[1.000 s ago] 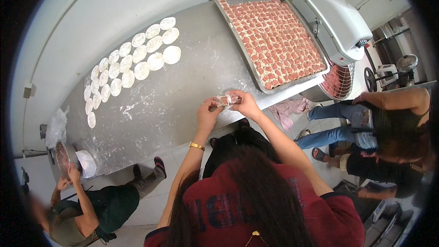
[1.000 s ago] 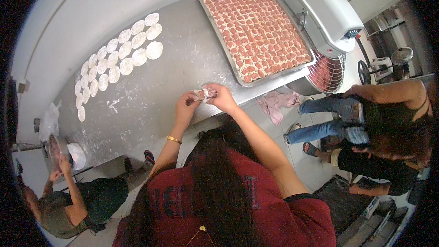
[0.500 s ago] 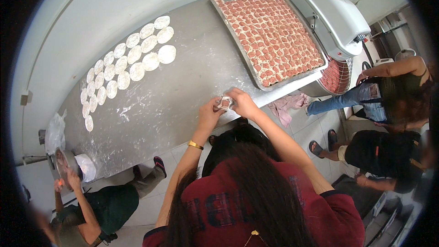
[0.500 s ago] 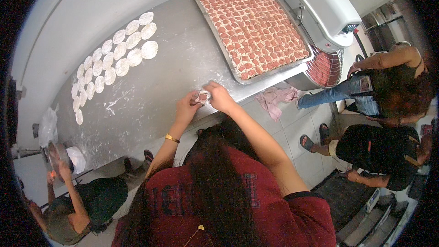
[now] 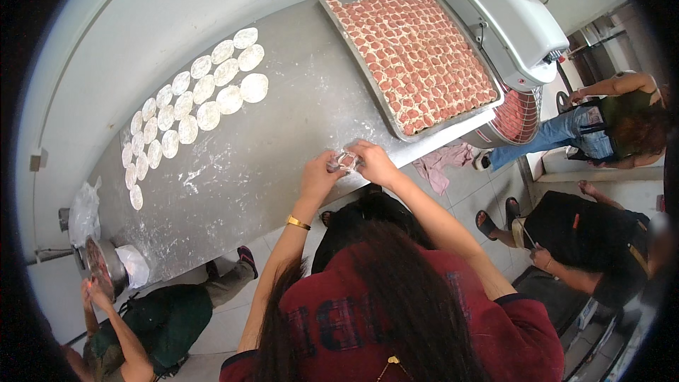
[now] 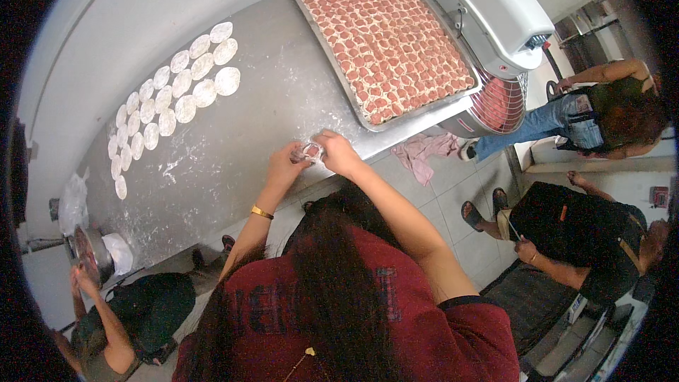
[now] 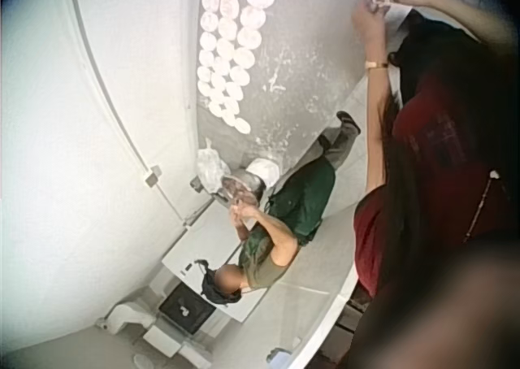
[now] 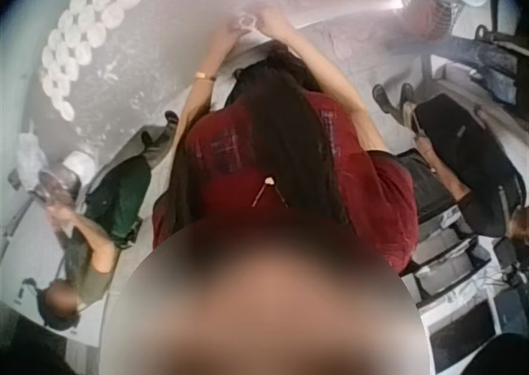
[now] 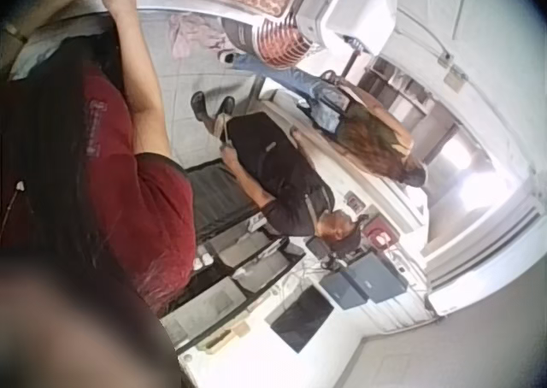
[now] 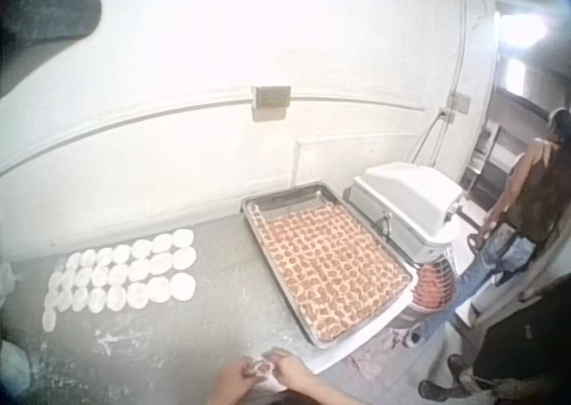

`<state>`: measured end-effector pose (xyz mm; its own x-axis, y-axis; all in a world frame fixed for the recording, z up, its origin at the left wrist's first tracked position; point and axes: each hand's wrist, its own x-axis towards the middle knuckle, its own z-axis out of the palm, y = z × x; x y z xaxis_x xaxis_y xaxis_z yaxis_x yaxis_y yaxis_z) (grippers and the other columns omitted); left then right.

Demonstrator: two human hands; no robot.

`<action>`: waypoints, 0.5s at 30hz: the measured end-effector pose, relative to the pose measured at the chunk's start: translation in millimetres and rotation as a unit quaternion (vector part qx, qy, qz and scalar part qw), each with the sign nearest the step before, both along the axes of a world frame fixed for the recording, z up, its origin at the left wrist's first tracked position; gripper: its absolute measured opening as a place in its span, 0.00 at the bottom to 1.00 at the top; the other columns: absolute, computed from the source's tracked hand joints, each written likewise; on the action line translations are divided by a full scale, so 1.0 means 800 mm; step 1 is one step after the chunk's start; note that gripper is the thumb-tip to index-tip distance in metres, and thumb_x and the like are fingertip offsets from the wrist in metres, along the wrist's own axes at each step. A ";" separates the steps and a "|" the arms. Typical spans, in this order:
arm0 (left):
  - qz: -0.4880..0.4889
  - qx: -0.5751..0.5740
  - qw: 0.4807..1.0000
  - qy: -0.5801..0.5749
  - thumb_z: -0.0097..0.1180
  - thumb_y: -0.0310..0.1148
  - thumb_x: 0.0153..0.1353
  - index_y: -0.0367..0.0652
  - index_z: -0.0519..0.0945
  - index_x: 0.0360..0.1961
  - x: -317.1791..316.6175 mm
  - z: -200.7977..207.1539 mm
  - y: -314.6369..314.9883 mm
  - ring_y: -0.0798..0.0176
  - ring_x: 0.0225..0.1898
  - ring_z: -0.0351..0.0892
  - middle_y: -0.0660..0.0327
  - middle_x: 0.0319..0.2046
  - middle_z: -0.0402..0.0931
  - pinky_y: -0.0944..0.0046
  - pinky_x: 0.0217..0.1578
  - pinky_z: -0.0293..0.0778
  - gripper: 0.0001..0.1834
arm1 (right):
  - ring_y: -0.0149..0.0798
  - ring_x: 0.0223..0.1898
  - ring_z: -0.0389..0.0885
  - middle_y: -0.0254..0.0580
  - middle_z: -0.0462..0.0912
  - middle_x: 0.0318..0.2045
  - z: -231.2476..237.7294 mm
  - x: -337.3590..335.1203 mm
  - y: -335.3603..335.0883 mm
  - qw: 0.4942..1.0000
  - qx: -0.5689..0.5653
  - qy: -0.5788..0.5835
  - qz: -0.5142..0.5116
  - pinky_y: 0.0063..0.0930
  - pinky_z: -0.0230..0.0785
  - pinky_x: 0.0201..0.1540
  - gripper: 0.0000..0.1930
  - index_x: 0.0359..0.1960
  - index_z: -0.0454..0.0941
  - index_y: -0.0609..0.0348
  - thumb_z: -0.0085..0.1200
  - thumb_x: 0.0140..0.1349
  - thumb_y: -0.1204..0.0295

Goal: The person places small portions of meat filling onto circular dough wrappers on a stainless steel table, folds them into dumplings, and arranges them on a metal tray. Another person assists by preparing additional wrappers nearby.

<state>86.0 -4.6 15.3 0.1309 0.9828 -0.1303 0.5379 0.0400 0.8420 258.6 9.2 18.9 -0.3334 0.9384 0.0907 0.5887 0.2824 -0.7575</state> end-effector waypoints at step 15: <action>0.008 0.012 0.999 -0.033 0.67 0.27 0.46 0.38 0.76 0.35 -0.003 0.001 -0.001 0.57 0.29 0.81 0.54 0.26 0.80 0.62 0.32 0.75 0.15 | 0.55 0.39 0.77 0.51 0.77 0.38 0.006 -0.012 -0.001 0.999 0.021 -0.029 0.012 0.42 0.72 0.41 0.14 0.36 0.78 0.62 0.50 0.46 0.84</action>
<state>83.8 -5.2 16.4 0.1230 0.9874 -0.0991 0.4810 0.0281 0.8763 248.7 8.7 23.4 -0.3610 0.9260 0.1101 0.6245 0.3277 -0.7089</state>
